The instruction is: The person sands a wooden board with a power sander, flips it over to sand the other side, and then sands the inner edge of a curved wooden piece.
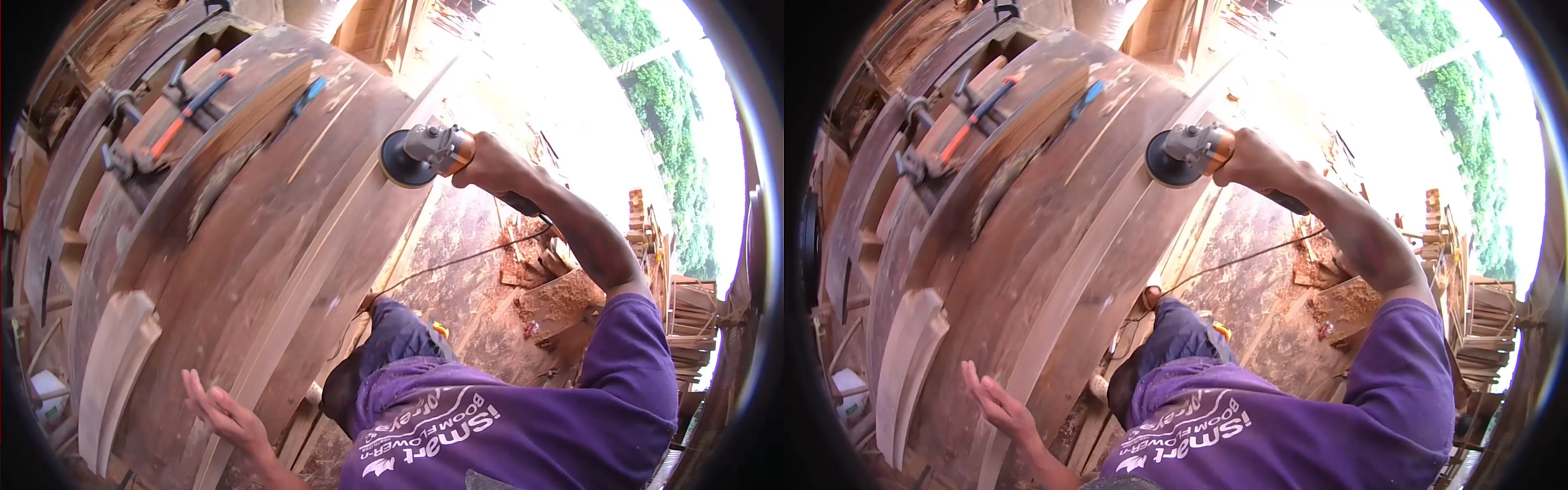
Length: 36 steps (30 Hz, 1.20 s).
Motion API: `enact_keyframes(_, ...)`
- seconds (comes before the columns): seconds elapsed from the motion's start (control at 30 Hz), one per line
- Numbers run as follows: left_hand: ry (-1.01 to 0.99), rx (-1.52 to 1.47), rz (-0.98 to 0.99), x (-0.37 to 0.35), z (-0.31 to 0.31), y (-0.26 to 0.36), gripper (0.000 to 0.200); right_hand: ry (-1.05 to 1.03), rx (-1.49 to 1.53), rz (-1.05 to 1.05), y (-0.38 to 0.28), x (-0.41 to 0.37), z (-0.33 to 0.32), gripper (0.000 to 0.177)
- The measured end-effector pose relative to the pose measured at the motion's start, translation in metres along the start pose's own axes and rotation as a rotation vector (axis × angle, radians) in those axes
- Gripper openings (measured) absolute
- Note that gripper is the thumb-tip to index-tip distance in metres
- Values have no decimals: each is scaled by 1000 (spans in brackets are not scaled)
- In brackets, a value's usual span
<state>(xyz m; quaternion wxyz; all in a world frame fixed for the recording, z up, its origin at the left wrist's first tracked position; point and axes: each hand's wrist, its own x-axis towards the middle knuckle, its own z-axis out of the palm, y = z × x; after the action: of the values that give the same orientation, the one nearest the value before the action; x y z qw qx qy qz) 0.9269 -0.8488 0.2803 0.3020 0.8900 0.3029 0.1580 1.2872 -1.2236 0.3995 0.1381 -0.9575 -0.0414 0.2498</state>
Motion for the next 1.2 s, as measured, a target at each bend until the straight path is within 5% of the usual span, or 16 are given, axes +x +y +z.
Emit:
enact_keyframes(0.07, 71, 13, -70, 19, 40, 36, 52, 54, 80, -8, 46, 45, -24, 28)
enact_keyframes(0.13, -391, 497, -571, 30, 57, 56, 45, 45, 92, 8, 76, 83, -50, 29)
enact_keyframes(0.17, -397, 505, -572, 25, 63, 49, 45, 74, 84, 75, 83, 95, -66, 30)
enact_keyframes(0.23, -92, 355, -191, 4, 61, 12, 42, 125, 69, 125, 115, 124, -85, 28)
enact_keyframes(0.33, -158, 291, -112, 5, 54, 7, 38, 164, 100, 174, 151, 169, -114, 22)
enact_keyframes(0.6, -260, 299, -184, 5, 42, 11, 37, 224, 98, 151, 212, 244, -175, 30)
enact_keyframes(0.63, -393, 282, -287, 2, 35, -1, 39, 221, 102, 154, 209, 248, -178, 30)
enact_keyframes(0.77, -680, 437, -503, -31, 15, -101, 77, 147, 476, 288, 249, 285, -199, 20)
enact_keyframes(0.8, -676, 440, -517, -27, 19, -79, 77, 126, 462, 297, 253, 290, -200, 21)
enact_keyframes(0.87, -243, 253, -21, 5, 46, 4, 37, 152, 362, 318, 234, 276, -189, 20)
enact_keyframes(0.97, -233, 192, -5, -5, 48, -17, 28, 210, 158, -108, 205, 246, -158, 16)
enact_keyframes(1.0, -273, 292, -37, 1, 50, -11, 22, 123, 205, 91, 186, 231, -154, 17)
enact_keyframes(1.03, -258, 348, -108, -1, 54, -4, 19, 138, 201, -68, 251, 258, -134, 23)
enact_keyframes(1.07, -221, 326, -182, -13, 60, -20, 15, 118, 331, 0, 243, 248, -126, 34)
enact_keyframes(1.1, -111, 309, -44, 3, 65, 10, 14, 30, 143, 68, 223, 243, -124, 44)
enact_keyframes(1.2, 66, 214, -199, 0, 79, 28, 19, -22, 138, -245, 199, 216, -90, 36)
